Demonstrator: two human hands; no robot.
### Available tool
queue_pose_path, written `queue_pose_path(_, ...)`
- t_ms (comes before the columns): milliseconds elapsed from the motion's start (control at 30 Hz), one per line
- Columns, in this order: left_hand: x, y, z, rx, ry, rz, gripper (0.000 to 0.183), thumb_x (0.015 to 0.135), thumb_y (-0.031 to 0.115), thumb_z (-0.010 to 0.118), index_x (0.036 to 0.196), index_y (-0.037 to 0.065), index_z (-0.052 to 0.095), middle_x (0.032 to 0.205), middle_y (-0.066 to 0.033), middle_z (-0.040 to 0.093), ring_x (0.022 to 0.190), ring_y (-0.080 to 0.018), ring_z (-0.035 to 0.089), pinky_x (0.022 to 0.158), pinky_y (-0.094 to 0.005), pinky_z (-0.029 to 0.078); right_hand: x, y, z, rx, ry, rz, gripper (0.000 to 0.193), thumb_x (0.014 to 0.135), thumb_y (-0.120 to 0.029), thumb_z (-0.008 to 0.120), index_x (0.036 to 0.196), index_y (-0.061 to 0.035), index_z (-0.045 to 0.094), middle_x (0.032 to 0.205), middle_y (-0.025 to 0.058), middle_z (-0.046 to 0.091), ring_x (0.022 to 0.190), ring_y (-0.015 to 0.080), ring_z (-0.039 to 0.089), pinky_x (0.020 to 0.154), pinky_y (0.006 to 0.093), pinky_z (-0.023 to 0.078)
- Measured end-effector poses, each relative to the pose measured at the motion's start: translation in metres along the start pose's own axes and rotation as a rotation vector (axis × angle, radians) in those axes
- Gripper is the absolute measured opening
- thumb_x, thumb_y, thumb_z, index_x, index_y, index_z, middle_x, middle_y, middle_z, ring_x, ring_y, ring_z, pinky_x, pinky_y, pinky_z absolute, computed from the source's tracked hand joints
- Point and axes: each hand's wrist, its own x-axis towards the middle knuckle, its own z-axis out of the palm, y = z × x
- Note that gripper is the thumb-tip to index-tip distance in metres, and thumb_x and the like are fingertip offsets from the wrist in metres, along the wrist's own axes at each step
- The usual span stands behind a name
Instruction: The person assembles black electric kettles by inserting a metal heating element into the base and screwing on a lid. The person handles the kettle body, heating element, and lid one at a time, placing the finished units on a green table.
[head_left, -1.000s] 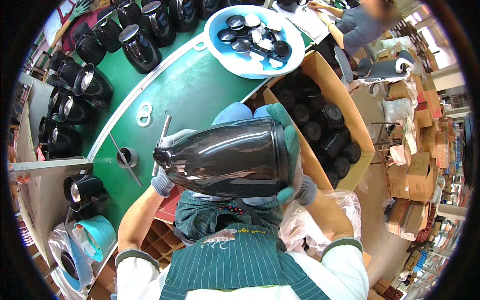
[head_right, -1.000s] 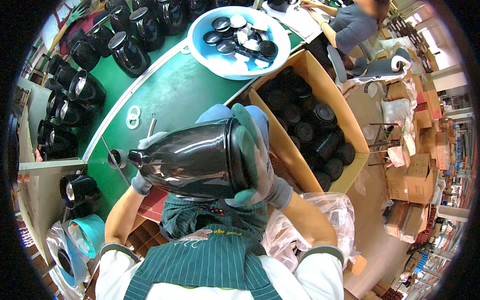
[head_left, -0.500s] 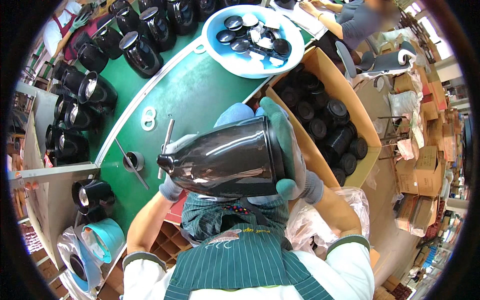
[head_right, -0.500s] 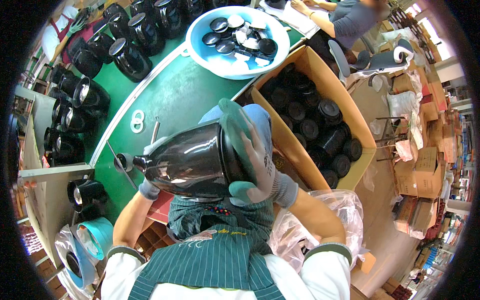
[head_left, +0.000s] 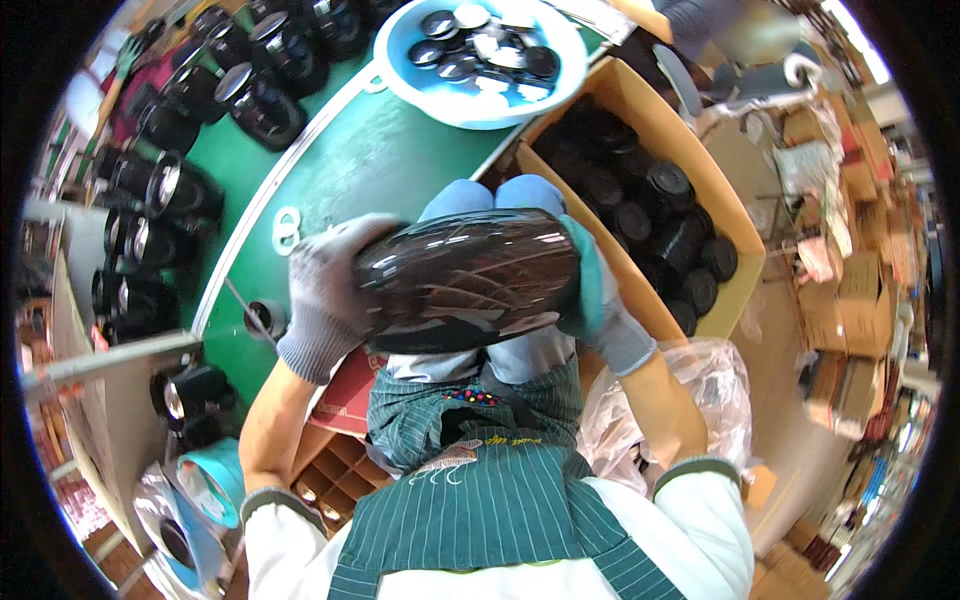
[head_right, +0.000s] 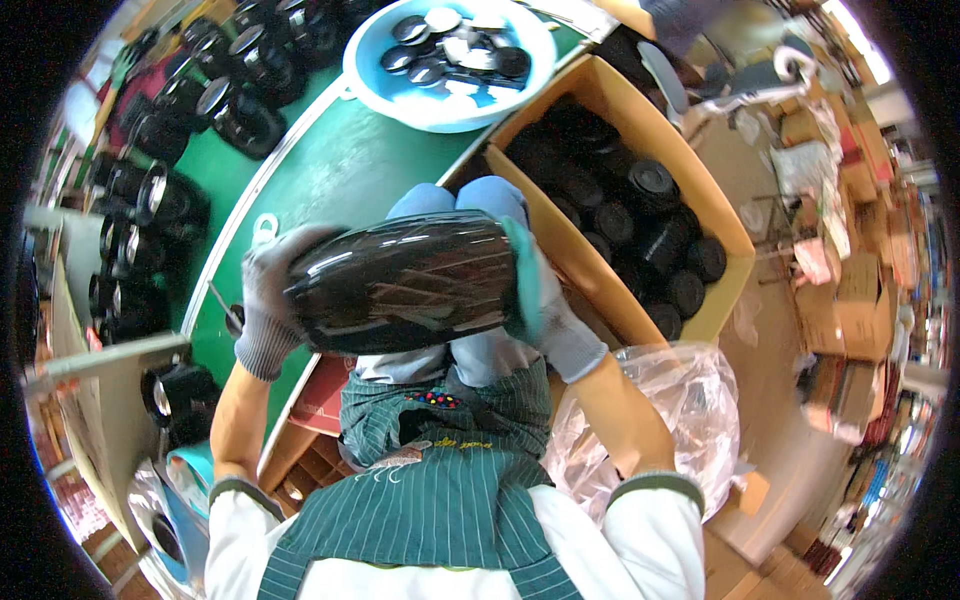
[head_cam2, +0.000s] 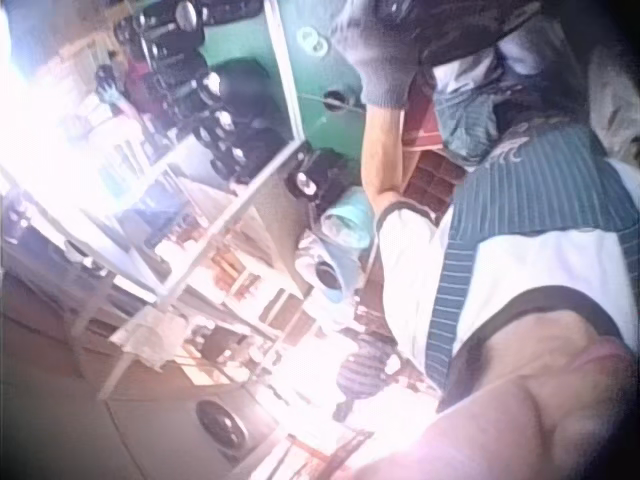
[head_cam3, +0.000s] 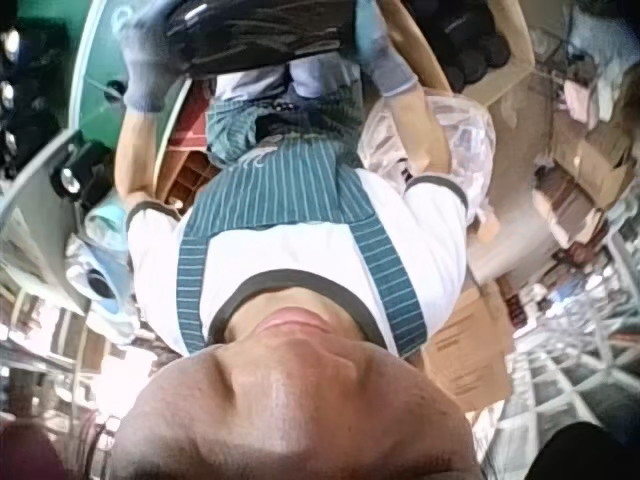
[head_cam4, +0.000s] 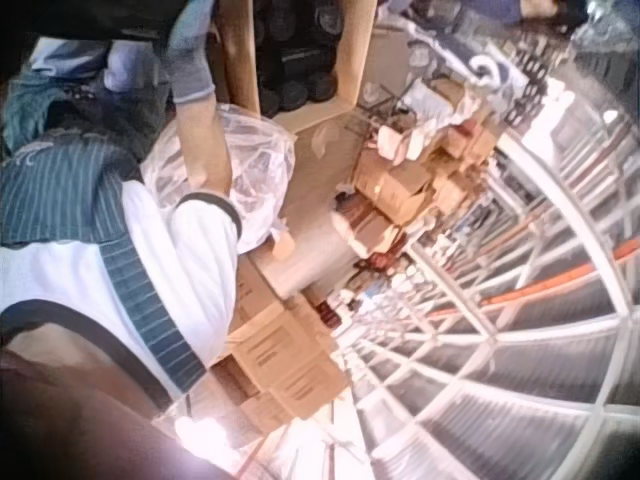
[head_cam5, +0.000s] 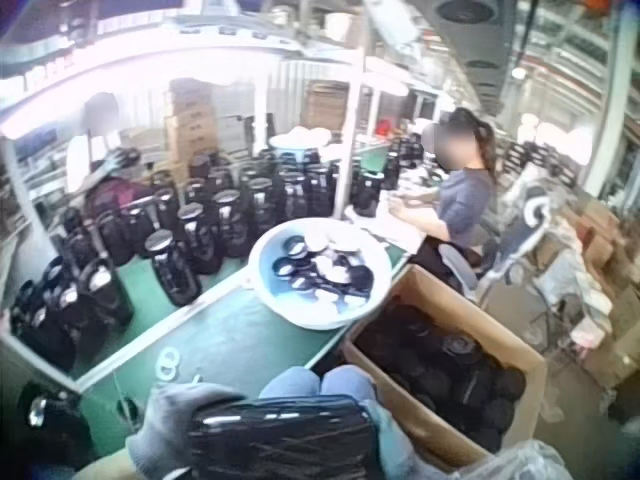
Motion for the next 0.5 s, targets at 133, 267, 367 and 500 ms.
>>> queue_pose_path(133, 0.02, 0.044, -0.027, -0.545, -0.216, 0.06, 0.074, 0.075, 0.014, 0.083, 0.143, -0.002, 0.057, 0.132, -0.0206, 0.069, 0.12, -0.02, 0.067, 0.106, -0.0363, 0.05, -0.008, -0.012, -0.024, 0.126, -0.299, 0.073, 0.047, 0.11, -0.035, 0.045, 0.144, -0.0029, 0.053, 0.139, 0.0148, 0.063, 0.125, 0.028, 0.063, 0.106, 0.047, 0.056)
queue_pose_path(267, 0.01, 0.05, -0.015, -0.497, -0.114, 0.367, 0.083, 0.085, 0.043, 0.068, 0.148, -0.008, 0.049, 0.148, -0.0278, 0.056, 0.138, -0.0426, 0.054, 0.118, -0.0483, 0.038, -0.011, -0.005, -0.019, 0.196, -0.353, 0.011, 0.05, 0.109, -0.037, 0.047, 0.145, -0.0029, 0.052, 0.141, 0.0156, 0.061, 0.126, 0.0284, 0.062, 0.106, 0.0469, 0.055)
queue_pose_path(367, 0.012, 0.052, -0.008, -0.564, -0.075, 0.39, 0.083, 0.085, 0.043, 0.067, 0.148, -0.007, 0.05, 0.149, -0.0279, 0.055, 0.139, -0.041, 0.054, 0.118, -0.0481, 0.038, -0.011, -0.006, -0.018, 0.205, -0.369, -0.024, 0.052, 0.109, -0.039, 0.047, 0.145, -0.0028, 0.052, 0.142, 0.0161, 0.06, 0.127, 0.0286, 0.062, 0.107, 0.0468, 0.054)
queue_pose_path(500, 0.011, 0.061, -0.009, -0.565, -0.021, 0.356, 0.071, 0.089, 0.033, 0.065, 0.145, -0.009, 0.053, 0.147, -0.0281, 0.057, 0.137, -0.0415, 0.056, 0.115, -0.0487, 0.041, -0.01, -0.004, -0.015, 0.206, -0.357, -0.092, 0.054, 0.108, -0.041, 0.048, 0.146, -0.0027, 0.051, 0.143, 0.0168, 0.059, 0.128, 0.029, 0.061, 0.108, 0.0468, 0.053)
